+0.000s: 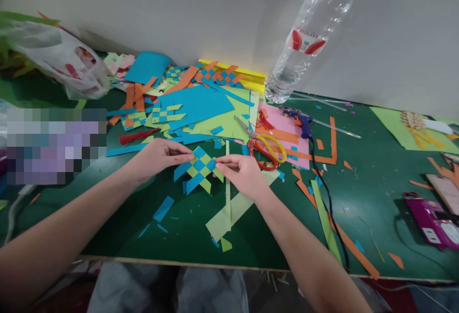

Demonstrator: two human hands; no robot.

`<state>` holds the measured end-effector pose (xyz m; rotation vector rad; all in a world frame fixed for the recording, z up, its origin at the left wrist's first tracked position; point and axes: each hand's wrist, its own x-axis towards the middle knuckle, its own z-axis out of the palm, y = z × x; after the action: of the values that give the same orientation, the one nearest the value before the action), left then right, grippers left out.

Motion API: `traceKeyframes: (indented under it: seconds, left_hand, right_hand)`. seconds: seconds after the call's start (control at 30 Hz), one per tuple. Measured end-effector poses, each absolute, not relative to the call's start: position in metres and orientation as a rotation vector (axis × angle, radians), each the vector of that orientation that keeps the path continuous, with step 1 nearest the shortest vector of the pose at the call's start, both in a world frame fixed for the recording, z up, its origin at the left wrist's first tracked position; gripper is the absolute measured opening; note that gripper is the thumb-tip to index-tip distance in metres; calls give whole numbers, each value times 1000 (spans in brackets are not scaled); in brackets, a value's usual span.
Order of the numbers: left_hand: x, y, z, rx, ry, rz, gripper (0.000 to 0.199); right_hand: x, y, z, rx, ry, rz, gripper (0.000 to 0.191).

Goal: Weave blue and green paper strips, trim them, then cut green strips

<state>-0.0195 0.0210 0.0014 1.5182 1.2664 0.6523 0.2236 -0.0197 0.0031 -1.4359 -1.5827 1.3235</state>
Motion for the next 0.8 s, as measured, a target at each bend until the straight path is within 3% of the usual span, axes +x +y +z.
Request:
traceKeyframes:
  seconds: [0.17, 0.33, 0.43, 0.8]
  left_hand:
    - [-23, 24, 1, 1450, 1275, 707, 26]
    - [-26, 27, -1, 1285, 1314, 774, 30]
    - [-25, 27, 0, 1190, 1309, 809, 31]
    - [-26, 30, 1, 967, 1236, 935, 33]
  right_hand:
    - [240, -9, 6, -1401, -1462, 1244, 39]
    - [275, 11, 4, -1735, -1585, 260, 31]
    - [287, 16, -2, -1879, -1797, -65, 34]
    - [298, 20, -14, -2055, -1960, 6, 42]
